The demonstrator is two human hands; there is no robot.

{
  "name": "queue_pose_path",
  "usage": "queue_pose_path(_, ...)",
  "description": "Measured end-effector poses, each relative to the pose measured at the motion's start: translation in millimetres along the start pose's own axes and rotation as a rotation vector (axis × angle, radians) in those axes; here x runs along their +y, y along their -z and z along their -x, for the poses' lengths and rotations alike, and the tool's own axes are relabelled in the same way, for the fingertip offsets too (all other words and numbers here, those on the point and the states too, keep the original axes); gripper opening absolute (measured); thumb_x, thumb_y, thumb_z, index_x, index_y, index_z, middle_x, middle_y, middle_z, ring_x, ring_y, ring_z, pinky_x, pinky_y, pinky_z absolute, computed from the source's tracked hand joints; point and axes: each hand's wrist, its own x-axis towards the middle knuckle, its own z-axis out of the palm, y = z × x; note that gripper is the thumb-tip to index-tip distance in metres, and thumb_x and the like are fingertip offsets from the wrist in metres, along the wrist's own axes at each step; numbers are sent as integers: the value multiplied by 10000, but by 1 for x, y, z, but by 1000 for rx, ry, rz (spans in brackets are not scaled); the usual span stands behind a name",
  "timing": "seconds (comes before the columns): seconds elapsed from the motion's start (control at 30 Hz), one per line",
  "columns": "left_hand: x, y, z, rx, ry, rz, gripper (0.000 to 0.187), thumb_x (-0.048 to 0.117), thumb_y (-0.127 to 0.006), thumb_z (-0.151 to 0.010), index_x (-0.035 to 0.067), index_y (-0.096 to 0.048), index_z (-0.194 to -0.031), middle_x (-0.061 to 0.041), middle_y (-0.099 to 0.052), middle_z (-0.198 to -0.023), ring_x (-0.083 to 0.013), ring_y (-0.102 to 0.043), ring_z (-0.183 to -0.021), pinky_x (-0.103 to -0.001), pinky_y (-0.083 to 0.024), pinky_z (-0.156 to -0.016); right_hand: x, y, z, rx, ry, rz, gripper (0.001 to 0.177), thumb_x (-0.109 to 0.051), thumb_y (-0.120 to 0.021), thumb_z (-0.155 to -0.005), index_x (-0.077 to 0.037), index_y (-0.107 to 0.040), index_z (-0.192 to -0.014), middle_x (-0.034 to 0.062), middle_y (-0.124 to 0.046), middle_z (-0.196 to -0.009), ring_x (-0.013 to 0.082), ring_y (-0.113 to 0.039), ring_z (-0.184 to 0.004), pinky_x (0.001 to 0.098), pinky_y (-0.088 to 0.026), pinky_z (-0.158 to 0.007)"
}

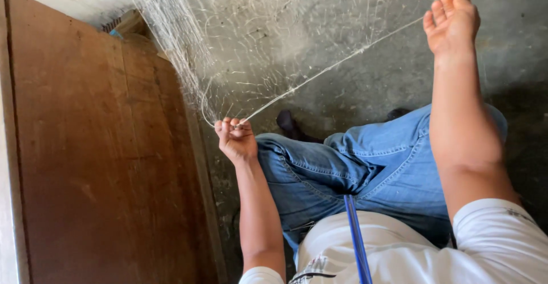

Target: The person sits cross-legged on the floor repairing a fishing net. They thread netting twine onto a blue shuttle needle, pull and tie the mesh lines across their lap, stretch the net out to straighten it, and use nail clippers to trim the twine.

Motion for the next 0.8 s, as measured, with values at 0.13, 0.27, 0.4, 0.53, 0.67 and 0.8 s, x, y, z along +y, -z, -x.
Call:
queue_pose_path(0.13,-15,-4,-1,129,-87,-337,142,89,-677,-957,182,-611,-1041,-39,-667,-939,-151,-650,-755,-295,-539,-606,12,3,-10,50,57,11,348,-556,-717,-713,-320,-789,-959,-80,-757,-1018,127,-719,-1027,307,-563,-921)
queue_pose_path(0.27,-31,-12,10,-46,-30,-637,34,123,-648,-997,121,-622,-1018,-67,-642,-845,-202,-668,-707,-259,-496,-568,40,-25,33,-96,-124,75,516,-800,-548,-610,-291,-520,-688,-91,-537,-737,134,-472,-618,294,-362,-605)
queue_pose_path(0.4,-45,-19,20,-254,149,-601,79,150,-670,-990,112,-602,-984,-92,-644,-888,-237,-692,-785,-324,-574,-695,124,-60,133,-275,-333,543,900,-834,-285,-803,-42,-709,-864,107,-696,-745,281,-667,-613,390,-558,-554)
queue_pose_path(0.53,-52,-5,20,-251,303,-616,62,85,-530,-1046,65,-557,-1098,-158,-698,-930,-292,-779,-834,-454,-665,-758,210,-72,183,-797,-621,390,573,-716,-485,-923,-218,-720,-1080,86,-762,-973,289,-703,-836,413,-530,-848)
queue_pose_path(0.67,-39,2,20,-123,348,-501,116,123,-531,-1057,70,-581,-1148,-163,-736,-927,-326,-776,-867,-490,-667,-729,239,-74,149,-704,-582,-45,208,-206,-673,-952,-170,-729,-1150,48,-770,-968,238,-753,-872,428,-624,-857)
queue_pose_path(0.8,-38,9,6,4,287,-431,124,188,-539,-1062,127,-595,-1155,-104,-759,-941,-281,-779,-862,-437,-677,-724,218,-49,139,-618,-541,-121,172,-203,-761,-901,-187,-740,-1071,50,-771,-977,239,-757,-916,424,-630,-884)
